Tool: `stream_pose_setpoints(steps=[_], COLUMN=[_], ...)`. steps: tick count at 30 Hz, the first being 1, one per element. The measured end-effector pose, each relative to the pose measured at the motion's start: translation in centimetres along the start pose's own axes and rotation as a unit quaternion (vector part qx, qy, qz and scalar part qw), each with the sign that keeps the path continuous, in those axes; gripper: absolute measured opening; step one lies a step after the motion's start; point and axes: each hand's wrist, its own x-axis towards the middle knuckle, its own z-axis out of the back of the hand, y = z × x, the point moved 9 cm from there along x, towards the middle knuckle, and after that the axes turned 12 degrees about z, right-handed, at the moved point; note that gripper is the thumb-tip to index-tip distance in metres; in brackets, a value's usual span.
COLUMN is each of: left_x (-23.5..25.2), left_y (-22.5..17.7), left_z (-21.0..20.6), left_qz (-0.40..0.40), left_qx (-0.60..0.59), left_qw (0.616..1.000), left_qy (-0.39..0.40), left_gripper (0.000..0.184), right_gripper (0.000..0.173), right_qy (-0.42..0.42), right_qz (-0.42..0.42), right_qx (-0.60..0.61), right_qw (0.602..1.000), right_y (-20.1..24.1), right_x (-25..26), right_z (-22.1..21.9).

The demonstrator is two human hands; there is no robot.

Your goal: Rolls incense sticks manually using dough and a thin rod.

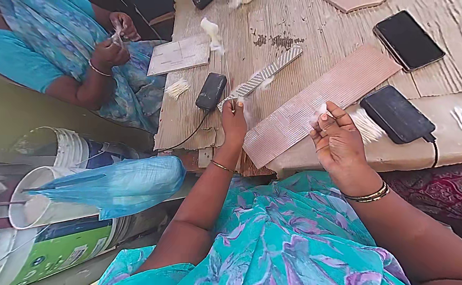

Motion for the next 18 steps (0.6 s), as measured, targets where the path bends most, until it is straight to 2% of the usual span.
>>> stream_pose_setpoints(steps=[3, 5, 7, 9, 12, 14, 18], left_x=[3.4, 4.5, 4.5, 3.8, 0.9, -2.3, -10.1], left_y=[1.7, 2.9, 3.1, 2.2, -0.9, -3.8, -9.3], left_z=[1.7, 2.0, 1.9, 2.0, 1.6, 1.0, 0.1], left_qz=[0.003, 0.02, -0.002, -0.028, -0.084, -0.15, -0.297], left_qx=[0.258, 0.36, 0.408, 0.392, 0.295, 0.216, 0.087], left_qw=[0.966, 0.933, 0.913, 0.919, 0.951, 0.965, 0.948], left_qy=[-0.017, -0.014, -0.022, -0.032, -0.029, -0.015, 0.069], left_gripper=[0.029, 0.033, 0.034, 0.035, 0.037, 0.034, 0.018], right_gripper=[0.028, 0.029, 0.031, 0.034, 0.034, 0.035, 0.041], right_qy=[0.007, 0.012, 0.02, 0.04, 0.097, 0.148, 0.239], right_qz=[0.001, 0.002, 0.002, 0.002, 0.019, 0.045, 0.113], right_qx=[-0.009, -0.008, -0.01, -0.016, -0.037, -0.057, -0.112], right_qw=[1.0, 1.0, 1.0, 0.999, 0.994, 0.986, 0.958], right_y=[-0.2, -0.2, -0.1, 0.2, 0.9, 1.7, 3.9], right_x=[0.2, 0.3, 0.3, 0.1, -0.3, -0.7, -2.5], right_z=[-0.1, -0.3, -0.5, -0.8, -1.7, -2.5, -3.8])
